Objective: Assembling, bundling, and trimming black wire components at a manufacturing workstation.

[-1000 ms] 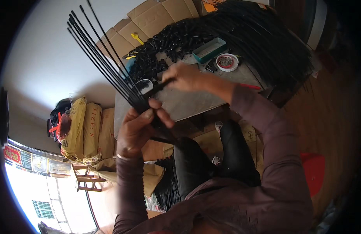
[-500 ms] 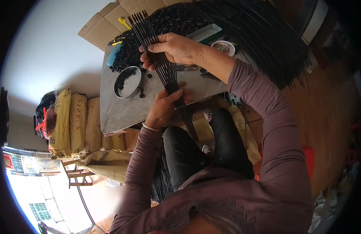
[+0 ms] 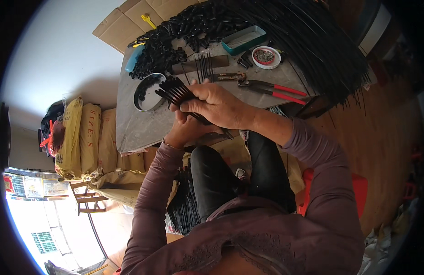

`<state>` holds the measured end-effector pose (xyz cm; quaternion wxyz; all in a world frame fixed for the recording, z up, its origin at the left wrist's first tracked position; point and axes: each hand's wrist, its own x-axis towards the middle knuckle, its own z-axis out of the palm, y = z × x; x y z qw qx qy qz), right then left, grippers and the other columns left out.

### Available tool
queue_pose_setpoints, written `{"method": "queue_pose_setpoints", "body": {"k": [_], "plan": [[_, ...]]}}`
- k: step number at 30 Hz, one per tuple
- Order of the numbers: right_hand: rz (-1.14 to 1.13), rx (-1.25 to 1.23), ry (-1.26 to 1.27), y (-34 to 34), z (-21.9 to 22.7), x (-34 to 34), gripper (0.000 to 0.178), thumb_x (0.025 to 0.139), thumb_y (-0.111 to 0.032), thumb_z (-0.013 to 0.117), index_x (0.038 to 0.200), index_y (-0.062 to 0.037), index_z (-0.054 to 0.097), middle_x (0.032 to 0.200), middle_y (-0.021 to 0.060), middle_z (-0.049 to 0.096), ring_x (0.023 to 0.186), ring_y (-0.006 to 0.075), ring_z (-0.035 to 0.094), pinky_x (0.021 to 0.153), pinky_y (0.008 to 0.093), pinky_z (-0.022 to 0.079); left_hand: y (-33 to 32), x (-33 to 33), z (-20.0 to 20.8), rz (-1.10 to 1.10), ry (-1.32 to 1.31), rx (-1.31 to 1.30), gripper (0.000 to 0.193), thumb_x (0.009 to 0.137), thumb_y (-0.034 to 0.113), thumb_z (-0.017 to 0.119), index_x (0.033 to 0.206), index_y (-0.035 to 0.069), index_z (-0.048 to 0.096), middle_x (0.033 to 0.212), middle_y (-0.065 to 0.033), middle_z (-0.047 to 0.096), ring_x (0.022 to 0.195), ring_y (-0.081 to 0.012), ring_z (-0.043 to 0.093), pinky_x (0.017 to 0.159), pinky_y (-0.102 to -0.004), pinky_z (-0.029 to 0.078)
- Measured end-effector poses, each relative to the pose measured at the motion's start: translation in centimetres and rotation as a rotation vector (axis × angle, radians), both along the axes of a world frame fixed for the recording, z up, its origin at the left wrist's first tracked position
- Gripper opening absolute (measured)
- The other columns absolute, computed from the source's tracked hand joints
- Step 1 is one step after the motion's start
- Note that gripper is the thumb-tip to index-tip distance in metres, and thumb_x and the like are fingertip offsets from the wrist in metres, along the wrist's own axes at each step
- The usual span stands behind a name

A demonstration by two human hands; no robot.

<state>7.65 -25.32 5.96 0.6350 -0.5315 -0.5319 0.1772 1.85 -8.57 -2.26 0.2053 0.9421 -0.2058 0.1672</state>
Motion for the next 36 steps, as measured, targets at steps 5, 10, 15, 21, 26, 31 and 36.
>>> {"method": "queue_pose_setpoints", "body": {"k": [5, 10, 15, 21, 26, 31, 36], "plan": [[0.041, 0.004, 0.096, -0.2, 0.1, -0.3, 0.016, 0.095, -0.009, 0.053, 0.105, 0.0003, 0.06, 0.087, 0.0041, 0.065, 0.083, 0.0112, 0.061, 0.079, 0.025, 0.049, 1.9, -2.7, 3.6, 0.018, 0.29, -0.664, 0.11, 0.06, 0.052, 0.081, 0.145, 0.005, 0.028, 0.15, -0.0151, 0.027, 0.127, -0.028, 0.044, 0.108, -0.0391, 0.03], [-0.02, -0.144, 0.07, -0.4, 0.3, -0.2, 0.019, 0.093, -0.007, 0.055, 0.11, -0.0003, 0.059, 0.1, 0.0051, 0.064, 0.093, 0.0141, 0.061, 0.086, 0.0277, 0.047, -2.2, -3.8, 11.2, -0.126, 0.228, -1.172, 0.064, 0.083, 0.028, 0.071, 0.135, 0.002, 0.044, 0.132, -0.0106, 0.051, 0.108, -0.0159, 0.055, 0.093, -0.0276, 0.044], [0.121, -0.294, -0.202, -0.8, 1.2, 2.7, 0.035, 0.086, -0.015, 0.065, 0.117, 0.0006, 0.057, 0.106, 0.0123, 0.064, 0.096, 0.0173, 0.062, 0.086, 0.0323, 0.048, -4.2, -2.7, 11.0, 0.021, 0.051, -1.174, 0.021, 0.094, 0.01, 0.056, 0.111, -0.001, 0.061, 0.102, -0.0091, 0.068, 0.095, -0.0135, 0.062, 0.088, -0.0269, 0.047], [-0.798, -0.712, -0.623, -2.5, -0.8, 20.6, 0.02, 0.083, -0.02, 0.058, 0.09, -0.0061, 0.07, 0.088, 0.013, 0.068, 0.084, 0.0264, 0.065, 0.075, 0.0373, 0.05, -4.1, -1.7, 10.9, -0.027, 0.023, -1.091, 0.018, 0.093, 0.006, 0.055, 0.109, -0.002, 0.061, 0.094, -0.0087, 0.069, 0.094, -0.0144, 0.063, 0.087, -0.0273, 0.048], [-0.787, -0.994, -0.769, -2.1, -4.4, 24.8, 0.013, 0.074, -0.016, 0.063, 0.082, -0.0091, 0.072, 0.085, 0.0116, 0.069, 0.084, 0.0291, 0.066, 0.071, 0.0414, 0.051, -4.6, -1.2, 11.2, -0.021, 0.074, -1.1, 0.019, 0.093, 0.006, 0.055, 0.109, -0.001, 0.061, 0.091, -0.0116, 0.07, 0.089, -0.0206, 0.067, 0.087, -0.0331, 0.05], [-0.75, -1.022, -1.01, -1.9, -3.0, 24.4, 0.009, 0.074, -0.013, 0.063, 0.076, -0.0106, 0.072, 0.082, 0.0102, 0.069, 0.085, 0.0279, 0.066, 0.07, 0.0415, 0.05, -4.2, -1.2, 11.4, -0.052, 0.062, -1.046, 0.02, 0.093, 0.007, 0.055, 0.11, -0.001, 0.062, 0.093, -0.0088, 0.07, 0.092, -0.0145, 0.065, 0.085, -0.0276, 0.049], [-0.91, -0.675, -1.02, -3.0, -1.8, 23.7, 0.011, 0.081, -0.015, 0.063, 0.087, -0.0067, 0.066, 0.086, 0.007, 0.066, 0.084, 0.0252, 0.064, 0.073, 0.0395, 0.049, -4.3, -0.9, 11.2, -0.085, 0.081, -1.12, 0.02, 0.093, 0.009, 0.056, 0.11, 0.0, 0.062, 0.093, -0.0086, 0.07, 0.092, -0.0147, 0.065, 0.086, -0.0278, 0.049]]}}
